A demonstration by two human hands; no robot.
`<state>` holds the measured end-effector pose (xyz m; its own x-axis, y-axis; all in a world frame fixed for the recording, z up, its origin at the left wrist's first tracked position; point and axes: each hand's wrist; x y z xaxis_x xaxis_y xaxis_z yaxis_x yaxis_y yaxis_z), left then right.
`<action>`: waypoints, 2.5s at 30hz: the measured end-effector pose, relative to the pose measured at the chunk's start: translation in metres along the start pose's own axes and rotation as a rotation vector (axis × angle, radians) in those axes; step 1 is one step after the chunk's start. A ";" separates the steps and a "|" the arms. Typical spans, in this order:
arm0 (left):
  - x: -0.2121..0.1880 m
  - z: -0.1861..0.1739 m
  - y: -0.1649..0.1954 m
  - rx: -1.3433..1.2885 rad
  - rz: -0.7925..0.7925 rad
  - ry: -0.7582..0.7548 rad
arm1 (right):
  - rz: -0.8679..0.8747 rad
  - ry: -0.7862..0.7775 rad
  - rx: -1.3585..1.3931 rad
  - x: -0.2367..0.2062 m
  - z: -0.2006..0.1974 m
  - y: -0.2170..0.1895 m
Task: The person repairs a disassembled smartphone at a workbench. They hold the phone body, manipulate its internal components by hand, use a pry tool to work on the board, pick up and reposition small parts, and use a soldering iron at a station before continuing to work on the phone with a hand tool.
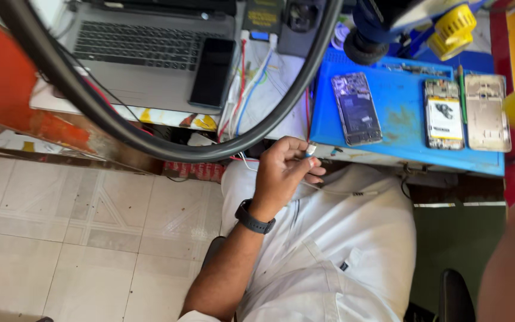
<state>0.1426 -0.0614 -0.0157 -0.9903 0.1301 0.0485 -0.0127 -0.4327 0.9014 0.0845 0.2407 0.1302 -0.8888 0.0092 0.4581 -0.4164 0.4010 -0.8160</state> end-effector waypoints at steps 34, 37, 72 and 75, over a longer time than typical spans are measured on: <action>-0.002 -0.003 0.004 -0.127 -0.167 0.026 | -0.278 -0.395 -0.918 -0.087 0.106 -0.021; -0.001 -0.002 0.001 -0.134 -0.175 0.037 | -0.281 -0.399 -0.940 -0.088 0.105 -0.023; 0.006 -0.007 -0.020 -0.111 -0.175 -0.004 | -0.350 -0.387 -1.070 -0.082 0.102 -0.038; 0.005 -0.008 -0.019 -0.114 -0.180 -0.008 | -0.362 -0.375 -1.070 -0.082 0.102 -0.039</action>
<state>0.1366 -0.0594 -0.0359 -0.9696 0.2213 -0.1048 -0.2051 -0.5004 0.8412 0.1541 0.1312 0.0882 -0.8273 -0.4589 0.3240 -0.4415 0.8878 0.1299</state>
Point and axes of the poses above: each hand's wrist, its own x-axis towards the middle knuckle, its own z-axis out of the palm, y = z × x, and after that the axes turned 6 degrees about -y, right-handed
